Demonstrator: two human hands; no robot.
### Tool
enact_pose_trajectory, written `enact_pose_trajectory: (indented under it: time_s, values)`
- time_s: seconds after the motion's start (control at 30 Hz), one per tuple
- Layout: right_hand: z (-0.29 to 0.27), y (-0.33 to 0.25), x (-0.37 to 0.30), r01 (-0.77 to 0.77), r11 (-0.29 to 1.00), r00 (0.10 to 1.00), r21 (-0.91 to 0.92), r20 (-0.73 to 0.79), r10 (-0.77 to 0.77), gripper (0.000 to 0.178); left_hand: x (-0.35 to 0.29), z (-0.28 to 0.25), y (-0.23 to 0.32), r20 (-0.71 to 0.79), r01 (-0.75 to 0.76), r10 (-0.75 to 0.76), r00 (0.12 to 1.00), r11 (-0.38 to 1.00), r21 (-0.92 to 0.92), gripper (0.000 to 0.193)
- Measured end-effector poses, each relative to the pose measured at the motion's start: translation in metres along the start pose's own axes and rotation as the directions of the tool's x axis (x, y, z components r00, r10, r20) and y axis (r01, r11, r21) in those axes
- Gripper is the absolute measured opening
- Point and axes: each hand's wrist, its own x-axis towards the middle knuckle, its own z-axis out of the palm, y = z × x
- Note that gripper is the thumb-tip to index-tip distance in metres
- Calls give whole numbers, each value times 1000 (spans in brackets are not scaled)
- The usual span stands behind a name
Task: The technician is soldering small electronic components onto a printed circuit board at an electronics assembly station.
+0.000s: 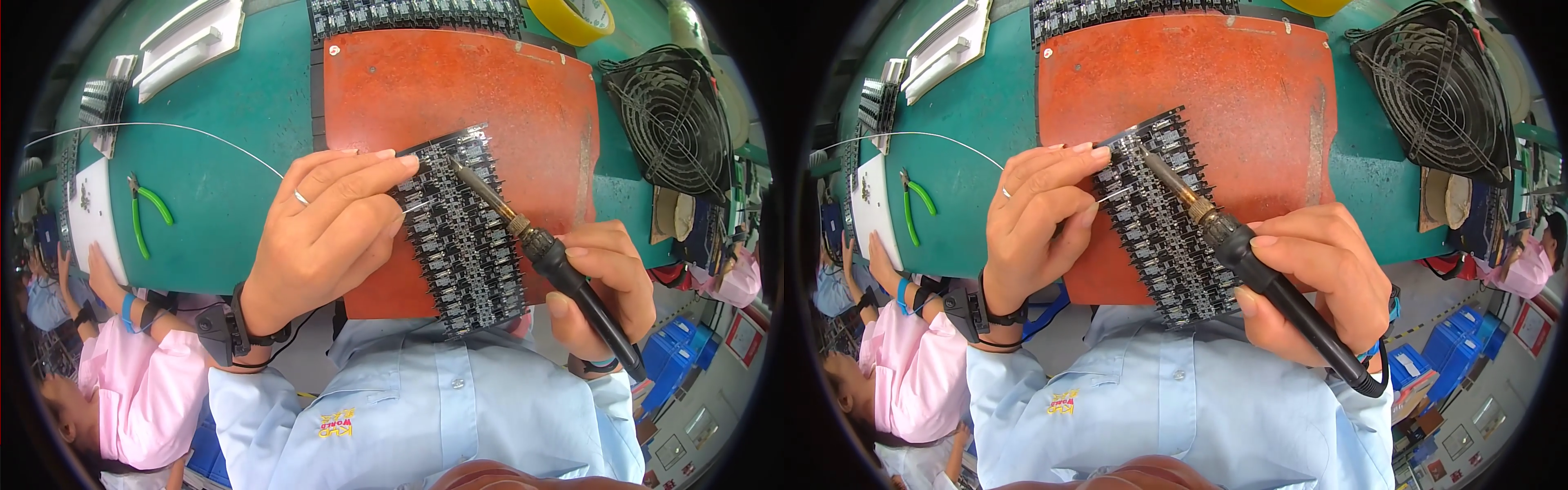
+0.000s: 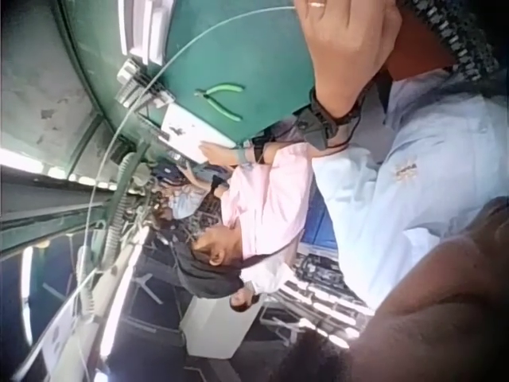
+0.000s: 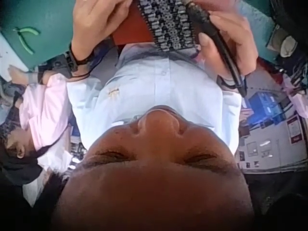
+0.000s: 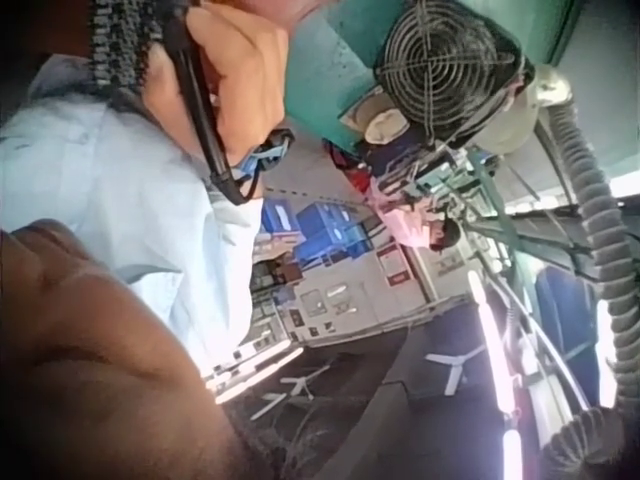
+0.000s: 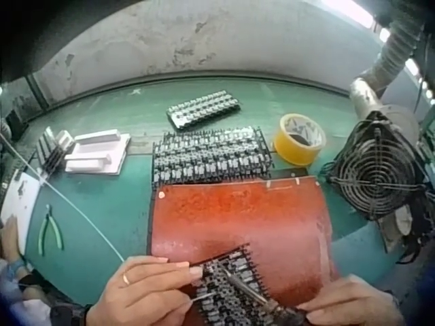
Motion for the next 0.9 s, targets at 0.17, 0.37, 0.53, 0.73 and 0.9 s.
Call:
enact_pose_trajectory:
  time_s: [0.17, 0.37, 0.53, 0.73, 0.9]
  values:
    - [0, 2, -7, 35, 999, 999, 16, 4, -35, 37, 1, 0, 2, -47, 59, -62, 997, 997, -57, 17]
    - [3, 1, -10, 24, 999, 999, 23, 32, -25, 36, 3, 1, 4, -32, 47, -47, 998, 999, 20, 15]
    - [4, 4, -11, 25, 999, 999, 25, 44, -26, 37, 4, 2, 3, -29, 47, -46, 999, 999, 28, 15]
    - [5, 2, -10, 10, 1000, 998, 30, 61, -12, 38, 6, 2, 3, -19, 35, -34, 999, 998, 48, 16]
    - [5, 1, -9, 17, 1000, 998, 12, 66, -17, 38, 16, -10, 8, 75, 64, -68, 995, 996, 57, 17]
